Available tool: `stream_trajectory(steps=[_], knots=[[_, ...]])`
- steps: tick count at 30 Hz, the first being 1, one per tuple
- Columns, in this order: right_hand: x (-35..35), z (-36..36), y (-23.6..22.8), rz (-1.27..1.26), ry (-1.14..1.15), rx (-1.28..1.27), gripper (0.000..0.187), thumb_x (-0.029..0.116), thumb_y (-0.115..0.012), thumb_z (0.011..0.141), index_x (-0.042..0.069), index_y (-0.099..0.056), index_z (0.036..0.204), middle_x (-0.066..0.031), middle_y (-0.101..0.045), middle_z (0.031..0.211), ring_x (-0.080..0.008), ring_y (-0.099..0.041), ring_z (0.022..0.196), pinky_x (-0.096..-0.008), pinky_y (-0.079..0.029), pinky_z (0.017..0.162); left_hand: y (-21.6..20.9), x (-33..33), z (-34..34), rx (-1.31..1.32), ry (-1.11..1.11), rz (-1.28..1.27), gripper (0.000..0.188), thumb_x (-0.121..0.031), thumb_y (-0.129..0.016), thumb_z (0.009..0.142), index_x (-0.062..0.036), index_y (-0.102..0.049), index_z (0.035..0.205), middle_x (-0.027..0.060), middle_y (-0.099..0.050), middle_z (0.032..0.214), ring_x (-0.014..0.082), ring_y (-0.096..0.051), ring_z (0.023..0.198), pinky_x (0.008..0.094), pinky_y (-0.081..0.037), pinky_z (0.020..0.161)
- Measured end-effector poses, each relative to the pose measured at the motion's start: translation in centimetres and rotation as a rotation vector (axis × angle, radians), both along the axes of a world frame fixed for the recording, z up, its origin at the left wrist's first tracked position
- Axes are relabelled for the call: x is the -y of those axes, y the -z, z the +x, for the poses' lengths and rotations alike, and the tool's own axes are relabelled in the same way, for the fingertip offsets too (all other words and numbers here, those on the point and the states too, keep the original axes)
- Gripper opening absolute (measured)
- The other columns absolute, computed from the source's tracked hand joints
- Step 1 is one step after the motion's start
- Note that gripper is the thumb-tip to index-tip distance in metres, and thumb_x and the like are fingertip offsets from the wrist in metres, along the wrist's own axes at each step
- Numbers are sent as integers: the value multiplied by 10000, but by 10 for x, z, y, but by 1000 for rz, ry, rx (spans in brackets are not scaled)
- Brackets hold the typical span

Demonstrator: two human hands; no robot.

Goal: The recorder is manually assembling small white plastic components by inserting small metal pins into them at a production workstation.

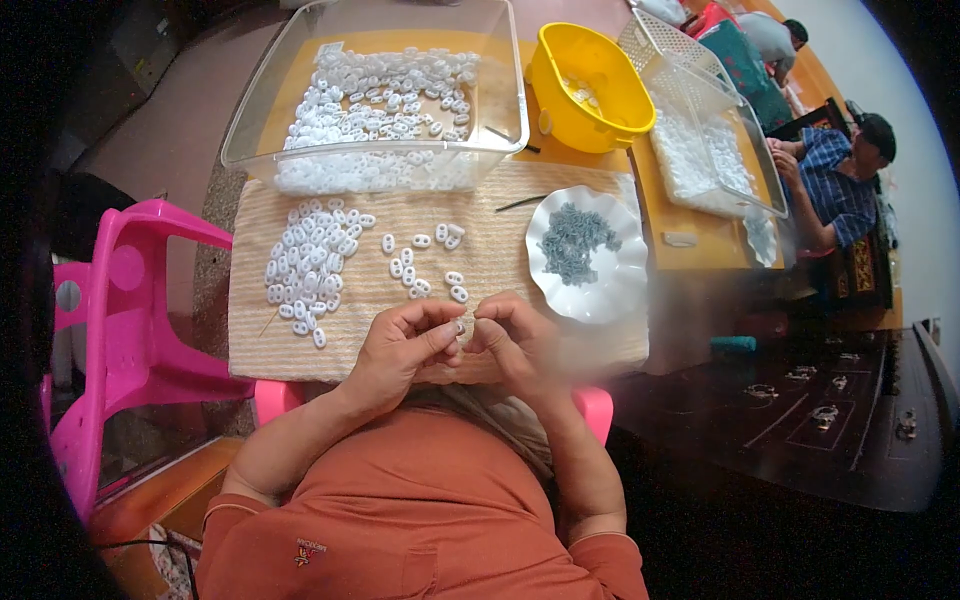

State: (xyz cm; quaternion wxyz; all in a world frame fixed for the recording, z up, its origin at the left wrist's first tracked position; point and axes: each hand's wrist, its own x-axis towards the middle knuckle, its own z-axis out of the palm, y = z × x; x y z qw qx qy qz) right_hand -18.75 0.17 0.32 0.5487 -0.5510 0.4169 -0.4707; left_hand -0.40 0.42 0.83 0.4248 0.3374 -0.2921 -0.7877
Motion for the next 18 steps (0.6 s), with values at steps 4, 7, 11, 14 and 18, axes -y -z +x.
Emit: stream_trajectory(steps=[4, 7, 11, 14, 18], knots=[[0, 2, 3, 9, -8, 9, 62, 1, -551, 919, -48, -560, 957, -85, -553, 898, -120, -599, 708, -234, -503, 644, 6, 1, -1, -53, -54, -25, 235, -36, -593, 907, 29, -571, 1131, 49, -623, 923, 83, -607, 774, 216, -530, 689], [0, 3, 2, 26, -21, 10, 58, -4, -549, 919, -45, -565, 957, -84, -557, 907, -109, -580, 708, -228, -492, 643, 4, 1, 0, -50, -51, 13, 214, -30, -597, 902, 35, -578, 1105, 61, -629, 930, 90, -616, 802, 224, -543, 712], [1, 4, 1, 21, -34, -39, 50, -10, -554, 915, -41, -572, 950, -80, -562, 926, -96, -560, 729, -221, -478, 653, 3, 2, 0, -51, -58, 22, 208, -26, -599, 894, 32, -580, 1092, 84, -645, 913, 117, -623, 809, 239, -542, 731], [1, 4, 3, 38, -35, -32, 51, -9, -561, 911, -40, -573, 950, -77, -562, 930, -92, -555, 745, -217, -471, 665, 5, 3, 1, -49, -59, 54, 194, -22, -600, 891, 33, -587, 1077, 86, -649, 904, 116, -625, 804, 236, -543, 729], [2, 3, 4, 25, -32, -78, 54, -12, -569, 906, -40, -573, 951, -71, -560, 930, -91, -548, 758, -212, -463, 679, 7, 3, 2, -54, -58, 59, 188, -21, -602, 890, 36, -590, 1069, 85, -652, 895, 116, -630, 796, 234, -545, 728]])
